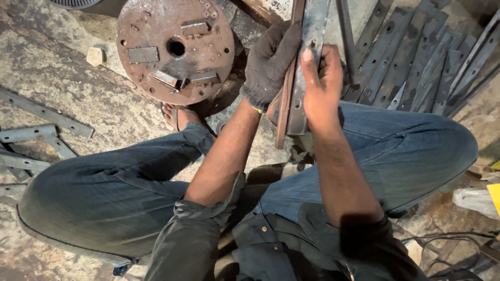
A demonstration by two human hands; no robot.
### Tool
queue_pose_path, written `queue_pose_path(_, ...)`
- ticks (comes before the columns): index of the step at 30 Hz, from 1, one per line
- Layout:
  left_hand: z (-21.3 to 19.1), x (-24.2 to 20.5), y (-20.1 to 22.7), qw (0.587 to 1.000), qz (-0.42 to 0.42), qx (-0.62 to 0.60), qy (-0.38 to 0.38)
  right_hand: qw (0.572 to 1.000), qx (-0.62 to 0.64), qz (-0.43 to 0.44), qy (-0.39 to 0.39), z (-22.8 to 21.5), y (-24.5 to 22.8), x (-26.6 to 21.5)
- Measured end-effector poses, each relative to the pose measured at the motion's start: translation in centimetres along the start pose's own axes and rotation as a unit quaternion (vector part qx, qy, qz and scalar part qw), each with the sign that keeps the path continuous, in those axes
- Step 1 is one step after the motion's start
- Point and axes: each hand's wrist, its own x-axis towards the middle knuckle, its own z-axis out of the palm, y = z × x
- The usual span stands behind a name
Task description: Using a hammer to align or secure metal strips into slots on a circular metal base.
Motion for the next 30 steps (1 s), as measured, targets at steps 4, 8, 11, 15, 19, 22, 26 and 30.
queue_pose_path(4,0.0,0.0,-0.9,1.000,0.012,0.003,-0.001,1.000,-0.005,-0.019,-0.003,0.2,-0.8,-0.1)
queue_pose_path(8,0.1,-0.1,-1.4,1.000,0.026,-0.002,0.001,0.999,0.029,0.015,0.006,0.4,-0.8,-0.2)
queue_pose_path(11,0.1,-0.1,-1.6,0.999,0.033,-0.009,0.005,0.999,0.035,0.036,0.005,0.4,-0.8,-0.1)
queue_pose_path(15,0.0,-0.2,-2.1,0.997,0.072,-0.010,0.005,1.000,0.027,0.014,-0.001,0.5,-1.0,-0.1)
queue_pose_path(19,0.0,-0.1,-1.8,0.998,0.063,-0.013,-0.004,0.999,0.028,0.010,-0.012,0.5,-1.4,0.0)
queue_pose_path(22,0.0,-0.2,-1.0,0.999,0.022,-0.028,0.001,1.000,0.014,0.014,-0.004,0.6,-1.1,0.0)
queue_pose_path(26,-0.1,-0.3,-0.3,0.999,0.013,-0.031,0.002,0.998,0.024,0.053,0.010,0.2,-0.2,-0.3)
queue_pose_path(30,-0.3,-0.5,1.0,0.999,0.026,-0.036,0.003,0.997,-0.001,0.077,0.023,0.5,-1.7,-0.3)
